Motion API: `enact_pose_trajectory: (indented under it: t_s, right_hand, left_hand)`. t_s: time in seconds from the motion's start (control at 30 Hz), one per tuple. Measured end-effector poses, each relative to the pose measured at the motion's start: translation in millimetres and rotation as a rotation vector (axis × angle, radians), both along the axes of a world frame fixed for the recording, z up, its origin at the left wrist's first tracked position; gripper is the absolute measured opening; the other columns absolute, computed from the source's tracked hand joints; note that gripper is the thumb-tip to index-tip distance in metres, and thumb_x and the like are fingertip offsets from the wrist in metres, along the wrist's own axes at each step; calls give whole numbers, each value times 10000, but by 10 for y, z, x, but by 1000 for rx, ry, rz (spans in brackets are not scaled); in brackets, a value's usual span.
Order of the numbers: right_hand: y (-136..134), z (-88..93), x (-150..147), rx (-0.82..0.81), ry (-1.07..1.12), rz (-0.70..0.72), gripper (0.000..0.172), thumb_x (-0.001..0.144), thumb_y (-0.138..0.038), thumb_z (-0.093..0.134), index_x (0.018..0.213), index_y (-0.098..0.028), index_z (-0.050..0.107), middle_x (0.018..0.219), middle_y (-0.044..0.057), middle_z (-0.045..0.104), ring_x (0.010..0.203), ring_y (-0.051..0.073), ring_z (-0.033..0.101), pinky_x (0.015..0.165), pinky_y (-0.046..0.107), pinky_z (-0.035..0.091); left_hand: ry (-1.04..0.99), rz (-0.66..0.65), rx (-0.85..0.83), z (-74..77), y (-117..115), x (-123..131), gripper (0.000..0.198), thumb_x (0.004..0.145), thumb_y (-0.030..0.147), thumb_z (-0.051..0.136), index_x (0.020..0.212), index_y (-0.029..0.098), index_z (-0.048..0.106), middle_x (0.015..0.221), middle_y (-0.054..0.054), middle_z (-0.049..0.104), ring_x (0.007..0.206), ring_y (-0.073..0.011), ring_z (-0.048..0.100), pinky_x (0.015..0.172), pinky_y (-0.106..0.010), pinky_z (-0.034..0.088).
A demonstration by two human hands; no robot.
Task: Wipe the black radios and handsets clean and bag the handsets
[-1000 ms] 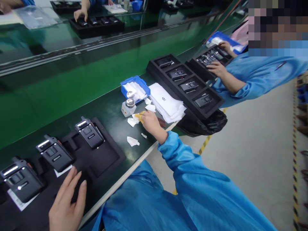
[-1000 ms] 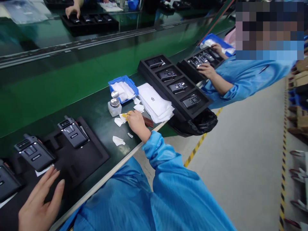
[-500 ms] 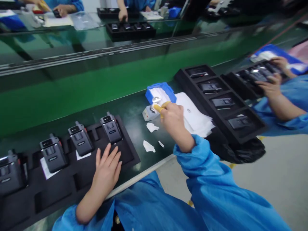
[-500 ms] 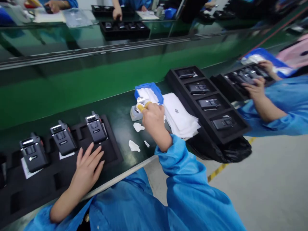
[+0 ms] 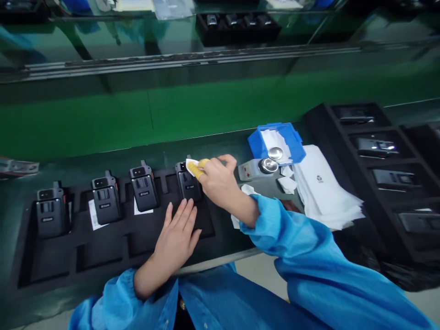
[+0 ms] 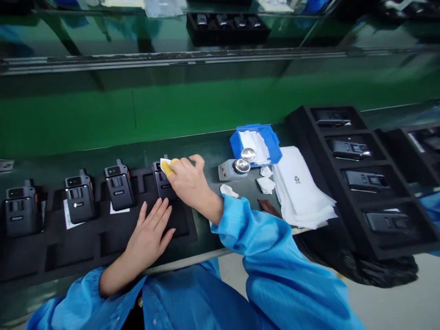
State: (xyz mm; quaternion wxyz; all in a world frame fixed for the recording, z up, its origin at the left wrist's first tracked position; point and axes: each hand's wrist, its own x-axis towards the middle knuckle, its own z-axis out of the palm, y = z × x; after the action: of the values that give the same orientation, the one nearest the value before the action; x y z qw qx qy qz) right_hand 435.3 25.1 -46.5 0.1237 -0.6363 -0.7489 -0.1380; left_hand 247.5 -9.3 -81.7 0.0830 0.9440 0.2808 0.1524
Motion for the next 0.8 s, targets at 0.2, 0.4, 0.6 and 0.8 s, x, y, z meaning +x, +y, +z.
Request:
enact_pose_trajectory:
  t_s: [0.2,0.4,0.6,0.8]
  right_hand:
    - [148,-76,-81,-77,-25,83,274,910,-129,426,865,-200,686,904,33,623,858,163,474,905,404,170]
    - [95,-101,0,-24,-65,15,336,885,-75,418,698,-210,663,742,7,580,811,147,467,920,391,144]
    - [39,-73,38,15,-30,-99,343,881,-64,405,693,-203,657,762,9,596,785,149,460,890,391,141]
    - [209,-88,-150,-3,17,30,293,905,-129,435,756,-207,675,874,25,622,836,162,466,919,398,136]
  left_hand:
    - [-13,4,-51,-7,-2,11,417,903,231,409,1288,100,504,1356,-168,527,1309,-284,439,1116,-551,276]
    - [-4,-3,-56,2,-2,14,413,905,229,412,1280,83,504,1361,-173,521,1300,-286,450,1113,-542,290]
    - [-12,-8,-43,8,1,14,448,903,223,406,1329,93,452,1351,-179,529,1302,-286,448,1113,-551,283]
    - [5,-11,12,26,17,22,416,903,230,412,1285,87,495,1335,-177,545,1277,-287,478,1104,-540,306]
